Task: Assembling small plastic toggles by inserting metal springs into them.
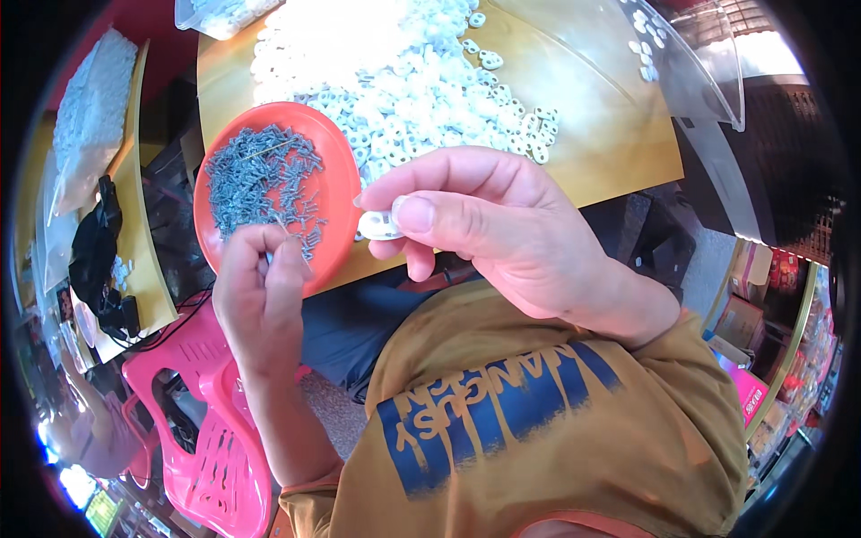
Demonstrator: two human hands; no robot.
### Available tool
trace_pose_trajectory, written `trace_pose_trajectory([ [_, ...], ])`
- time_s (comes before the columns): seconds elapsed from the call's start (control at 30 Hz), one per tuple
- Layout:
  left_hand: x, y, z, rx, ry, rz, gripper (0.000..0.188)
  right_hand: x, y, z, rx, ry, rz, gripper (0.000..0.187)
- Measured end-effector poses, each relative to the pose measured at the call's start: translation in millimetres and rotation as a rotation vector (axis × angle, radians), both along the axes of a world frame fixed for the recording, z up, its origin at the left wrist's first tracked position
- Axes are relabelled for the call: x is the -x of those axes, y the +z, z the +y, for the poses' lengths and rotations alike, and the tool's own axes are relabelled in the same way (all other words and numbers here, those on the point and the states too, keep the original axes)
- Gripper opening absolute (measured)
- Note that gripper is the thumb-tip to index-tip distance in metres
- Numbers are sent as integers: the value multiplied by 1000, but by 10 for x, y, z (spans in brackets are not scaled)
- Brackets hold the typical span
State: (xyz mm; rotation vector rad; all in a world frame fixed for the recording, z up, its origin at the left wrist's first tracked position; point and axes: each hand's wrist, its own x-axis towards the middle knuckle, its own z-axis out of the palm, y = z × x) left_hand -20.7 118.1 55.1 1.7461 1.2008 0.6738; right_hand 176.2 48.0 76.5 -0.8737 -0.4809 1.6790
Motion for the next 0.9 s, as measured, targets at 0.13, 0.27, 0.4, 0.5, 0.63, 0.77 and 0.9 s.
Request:
trace_pose_trajectory([
  [0.13, -168, 141, -287, 322, -61, -565, 8, 2, -15, -39, -63, -16, -25, 21],
  [0.27, -237, 233, -477, 548, -114, -741, 15, 21, 15, -96, -107, -54, -24, 21],
  [0.4, -271, 221, -517, 485, -165, -714, 13, 18, 28, -128, -128, -48, -42, 21],
  [0.5, -297, 205, -509, 377, -162, -591, 11, 15, 11, -146, -152, -52, -26, 21],
  [0.63, -311, 213, -524, 437, -127, -570, 10, 8, -5, -180, -194, -54, -37, 20],
  [0.77, -314, 198, -525, 412, -123, -548, 9, 12, -17, -188, -187, -67, -28, 20],
  [0.9, -302, 187, -530, 415, -120, -498, 9, 7, -6, -205, -198, -58, -48, 19],
])
